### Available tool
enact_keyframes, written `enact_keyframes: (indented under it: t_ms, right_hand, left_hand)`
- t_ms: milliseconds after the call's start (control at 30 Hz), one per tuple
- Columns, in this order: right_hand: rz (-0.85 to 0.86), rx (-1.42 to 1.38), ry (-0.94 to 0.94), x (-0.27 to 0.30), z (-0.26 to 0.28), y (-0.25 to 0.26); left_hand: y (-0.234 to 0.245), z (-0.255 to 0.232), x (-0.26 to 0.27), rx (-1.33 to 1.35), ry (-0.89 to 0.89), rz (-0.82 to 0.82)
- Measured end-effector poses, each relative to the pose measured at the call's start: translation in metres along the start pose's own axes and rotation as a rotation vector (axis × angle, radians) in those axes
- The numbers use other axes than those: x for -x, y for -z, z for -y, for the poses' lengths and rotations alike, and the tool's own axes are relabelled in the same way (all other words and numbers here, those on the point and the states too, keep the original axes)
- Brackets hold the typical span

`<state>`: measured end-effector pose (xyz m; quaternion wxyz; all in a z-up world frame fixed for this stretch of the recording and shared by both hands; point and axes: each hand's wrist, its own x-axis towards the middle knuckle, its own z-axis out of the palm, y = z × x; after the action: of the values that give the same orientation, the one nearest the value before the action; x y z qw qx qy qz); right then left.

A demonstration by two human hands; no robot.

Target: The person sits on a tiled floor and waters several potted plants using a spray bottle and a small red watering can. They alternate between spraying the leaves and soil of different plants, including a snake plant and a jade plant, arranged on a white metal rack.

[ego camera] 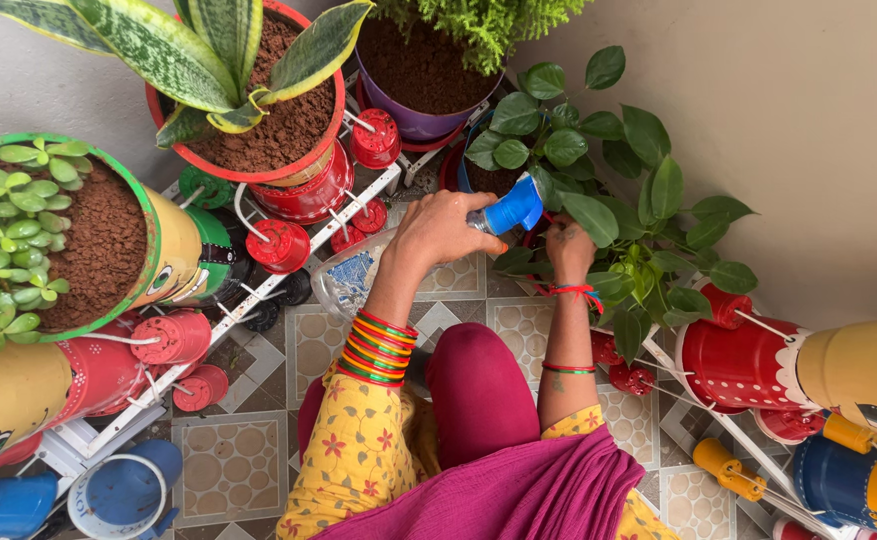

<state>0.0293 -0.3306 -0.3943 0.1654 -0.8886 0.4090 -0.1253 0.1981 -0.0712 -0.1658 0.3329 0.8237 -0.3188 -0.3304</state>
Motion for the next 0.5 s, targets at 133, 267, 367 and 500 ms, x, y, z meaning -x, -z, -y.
enact_keyframes:
  t_ms: [133,267,367,500]
  right_hand:
    - [0.154,0.029,-0.147,0.0,0.028,0.035]
    - [0.19,-0.02,-0.096,0.004,0.053,0.046]
    - [0.173,-0.061,-0.054,0.007,0.059,0.041]
    - [0.17,-0.111,-0.016,0.012,0.052,0.031]
  left_hand:
    - [0.001,0.0,0.0,-0.007,0.004,0.007]
    - [0.002,0.001,0.0,-0.017,-0.011,-0.003]
    - [0.002,0.003,0.0,-0.013,-0.016,-0.009]
    - [0.001,0.005,-0.002,-0.004,-0.007,-0.008]
